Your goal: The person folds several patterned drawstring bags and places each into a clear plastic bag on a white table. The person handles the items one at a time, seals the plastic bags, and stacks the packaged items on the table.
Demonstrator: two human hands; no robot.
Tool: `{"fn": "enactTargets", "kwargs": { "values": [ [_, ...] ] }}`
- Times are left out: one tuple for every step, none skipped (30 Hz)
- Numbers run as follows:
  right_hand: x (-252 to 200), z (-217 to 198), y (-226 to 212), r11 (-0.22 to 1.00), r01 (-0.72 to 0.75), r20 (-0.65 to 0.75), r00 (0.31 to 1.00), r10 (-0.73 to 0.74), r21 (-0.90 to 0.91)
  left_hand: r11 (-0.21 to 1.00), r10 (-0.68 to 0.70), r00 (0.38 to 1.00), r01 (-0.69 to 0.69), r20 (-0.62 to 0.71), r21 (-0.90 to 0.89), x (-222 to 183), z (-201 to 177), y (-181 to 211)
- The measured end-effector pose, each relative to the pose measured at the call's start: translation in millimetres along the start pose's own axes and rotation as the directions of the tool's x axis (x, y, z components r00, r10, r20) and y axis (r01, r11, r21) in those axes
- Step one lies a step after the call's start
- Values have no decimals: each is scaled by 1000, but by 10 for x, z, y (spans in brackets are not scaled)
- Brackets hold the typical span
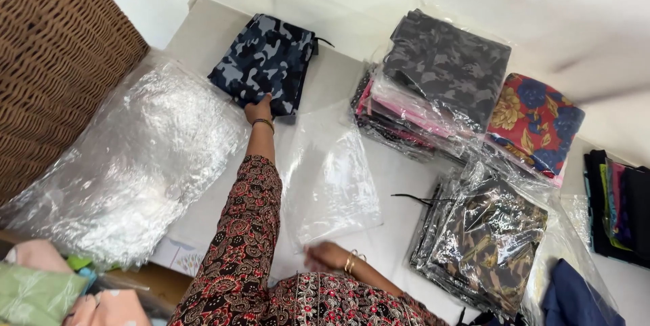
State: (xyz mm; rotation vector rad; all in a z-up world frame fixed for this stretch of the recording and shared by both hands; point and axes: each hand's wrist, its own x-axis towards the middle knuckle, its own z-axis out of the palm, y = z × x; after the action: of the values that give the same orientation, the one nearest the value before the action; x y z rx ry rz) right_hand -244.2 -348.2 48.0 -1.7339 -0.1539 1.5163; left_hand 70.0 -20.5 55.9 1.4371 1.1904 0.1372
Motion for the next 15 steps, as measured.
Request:
{"fn": "enactTargets", "kwargs": {
  "values": [
    [43,-54,174,1000,0,-6,1000,0,2,1000,2,1000,-2,6,0,142,67,-36],
    [86,-99,351,952,142,96,988,-120,-270,972,-27,998,38,50,-232,281,130,-77],
    [125,-143,531,812,293,223,953,-205,-505,890,-48,994,88,100,-448,417,195,-120],
    [-33,-170,398,814,291,217,954,-207,-503,891,-45,993,88,106,-445,387,165,-28],
    [-194,-197,269,795,371,203,928,-311,-480,832,-42,987,119,152,-543,352,136,63],
    [-349,-217,133,766,451,186,891,-413,-458,762,-33,979,154,200,-629,321,105,166],
    [-507,-238,-94,767,450,178,891,-417,-457,765,-28,978,154,206,-625,341,111,209],
    [-670,-250,-313,854,440,99,897,-430,-278,698,-75,951,265,301,-665,360,97,234],
    [-835,-254,-530,900,428,19,904,-428,-86,620,-111,912,375,396,-689,376,77,256],
    [-819,-300,-591,899,430,20,903,-430,-86,621,-110,912,373,394,-690,544,106,199],
    [-807,-338,-651,885,455,-172,869,-465,-95,680,-131,898,389,420,-621,707,129,141],
    [-802,-372,-710,872,477,-357,800,-482,-109,734,-153,883,402,443,-547,863,148,85],
    [-786,-404,-749,871,479,-356,799,-484,-109,735,-152,885,400,441,-548,630,7,243],
    [-759,-460,-803,878,463,-486,744,-460,-122,674,-9,871,369,492,-640,405,-127,434],
    [-739,-513,-855,886,445,-606,671,-427,-132,599,137,842,349,522,-721,172,-263,621]
  ]
}}
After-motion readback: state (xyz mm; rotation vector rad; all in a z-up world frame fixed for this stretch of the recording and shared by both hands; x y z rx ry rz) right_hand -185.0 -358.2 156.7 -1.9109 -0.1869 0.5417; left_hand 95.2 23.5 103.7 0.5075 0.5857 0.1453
